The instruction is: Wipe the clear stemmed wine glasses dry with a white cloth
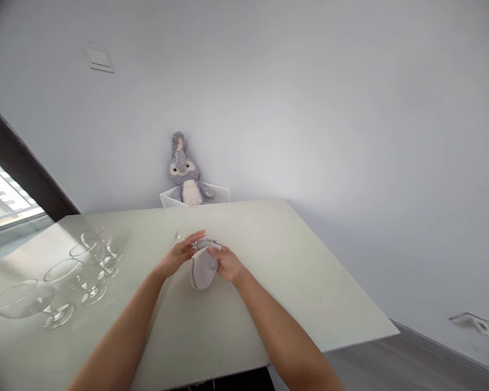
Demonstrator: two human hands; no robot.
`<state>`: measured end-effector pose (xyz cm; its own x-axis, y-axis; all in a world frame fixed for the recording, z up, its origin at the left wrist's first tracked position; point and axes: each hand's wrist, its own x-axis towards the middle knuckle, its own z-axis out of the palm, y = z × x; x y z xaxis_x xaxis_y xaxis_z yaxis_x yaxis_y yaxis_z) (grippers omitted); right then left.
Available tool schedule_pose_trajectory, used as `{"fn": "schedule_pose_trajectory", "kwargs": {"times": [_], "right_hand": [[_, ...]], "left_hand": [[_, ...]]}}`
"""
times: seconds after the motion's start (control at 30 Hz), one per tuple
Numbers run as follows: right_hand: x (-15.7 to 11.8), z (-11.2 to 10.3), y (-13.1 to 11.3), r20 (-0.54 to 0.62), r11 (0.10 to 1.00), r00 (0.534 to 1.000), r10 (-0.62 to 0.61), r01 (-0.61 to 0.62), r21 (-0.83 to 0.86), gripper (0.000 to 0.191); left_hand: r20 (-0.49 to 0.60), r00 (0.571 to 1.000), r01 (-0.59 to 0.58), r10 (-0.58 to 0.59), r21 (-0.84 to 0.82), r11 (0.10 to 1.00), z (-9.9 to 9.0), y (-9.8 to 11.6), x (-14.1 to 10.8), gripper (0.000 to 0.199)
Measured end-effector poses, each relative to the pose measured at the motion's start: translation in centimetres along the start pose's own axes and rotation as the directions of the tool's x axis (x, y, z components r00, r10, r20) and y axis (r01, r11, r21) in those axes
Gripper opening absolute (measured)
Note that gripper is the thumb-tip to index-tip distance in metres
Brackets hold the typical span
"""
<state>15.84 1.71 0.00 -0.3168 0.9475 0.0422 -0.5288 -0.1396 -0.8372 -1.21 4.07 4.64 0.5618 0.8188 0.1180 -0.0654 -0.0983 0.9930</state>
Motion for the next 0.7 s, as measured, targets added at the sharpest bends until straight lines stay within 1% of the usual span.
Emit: {"fn": "schedule_pose_trajectory", "kwargs": {"times": [0.07,0.13,0.17,0.23,0.27,0.3,0.33,0.37,0.4,0.47,0.5,0.53,0.57,0.6,0.63,0.7], "right_hand": [[-0.1,0.4,0.2,0.006,0.998,1.000,0.000,0.001,-0.057,0.042],[-0.2,0.7,0.2,0.001,0.974,1.000,-0.020,0.020,-0.225,0.041],[-0.3,0.8,0.3,-0.001,0.939,0.998,-0.057,0.053,-0.339,0.039],[-0.3,0.9,0.3,0.005,0.815,0.984,-0.180,0.153,-0.558,0.033],[-0.2,0.9,0.4,0.013,0.747,0.971,-0.239,0.193,-0.636,0.030],[-0.1,0.8,0.5,0.009,0.701,0.961,-0.276,0.208,-0.682,0.028],[0.0,0.8,0.5,-0.021,0.695,0.958,-0.287,0.193,-0.693,0.026],[0.1,0.7,0.6,-0.074,0.735,0.961,-0.268,0.155,-0.660,0.025],[0.3,0.6,0.6,-0.135,0.809,0.965,-0.223,0.107,-0.578,0.026],[0.5,0.5,0.6,-0.218,0.951,0.970,-0.106,0.035,-0.306,0.032],[0.5,0.5,0.5,-0.228,0.986,0.972,-0.062,0.023,-0.168,0.036],[0.5,0.6,0.5,-0.220,0.998,0.975,-0.033,0.019,-0.067,0.038],[0.4,0.7,0.4,-0.203,1.000,0.979,-0.020,0.016,-0.022,0.040],[0.3,0.8,0.4,-0.184,0.999,0.983,-0.022,0.015,-0.036,0.040],[0.2,0.9,0.5,-0.167,0.995,0.985,-0.036,0.020,-0.095,0.039],[0.0,1.2,0.7,-0.140,0.961,0.986,-0.087,0.046,-0.271,0.036]], "left_hand": [[-0.030,0.999,-0.014,0.015,0.017,1.000,-0.4,0.0,0.0,0.042],[-0.061,0.998,-0.003,0.004,0.005,1.000,-0.7,-0.6,0.2,0.045],[-0.079,0.997,0.010,-0.011,-0.017,1.000,-0.8,-1.0,0.3,0.048],[-0.132,0.989,0.060,-0.066,-0.045,0.997,-0.9,-1.8,0.7,0.053],[-0.161,0.982,0.095,-0.100,-0.040,0.995,-0.8,-2.2,0.9,0.052],[-0.188,0.974,0.125,-0.127,-0.019,0.992,-0.7,-2.4,1.0,0.050],[-0.214,0.968,0.139,-0.133,0.012,0.990,-0.4,-2.5,1.1,0.047],[-0.232,0.965,0.131,-0.118,0.042,0.990,-0.2,-2.5,1.2,0.044],[-0.236,0.968,0.107,-0.089,0.064,0.992,0.1,-2.4,1.2,0.041],[-0.187,0.982,0.043,-0.030,0.069,0.997,0.6,-2.0,1.2,0.040],[-0.155,0.988,0.015,-0.006,0.058,0.998,0.7,-1.9,1.1,0.041],[-0.134,0.991,-0.003,0.010,0.050,0.999,0.7,-1.8,1.0,0.043],[-0.125,0.992,-0.009,0.016,0.056,0.998,0.5,-1.8,1.0,0.043],[-0.138,0.990,-0.011,0.022,0.080,0.997,0.4,-1.9,1.0,0.043],[-0.171,0.985,-0.008,0.029,0.123,0.992,0.1,-2.1,1.1,0.042],[-0.248,0.967,0.015,0.048,0.243,0.970,-0.3,-2.6,1.3,0.037]]}}
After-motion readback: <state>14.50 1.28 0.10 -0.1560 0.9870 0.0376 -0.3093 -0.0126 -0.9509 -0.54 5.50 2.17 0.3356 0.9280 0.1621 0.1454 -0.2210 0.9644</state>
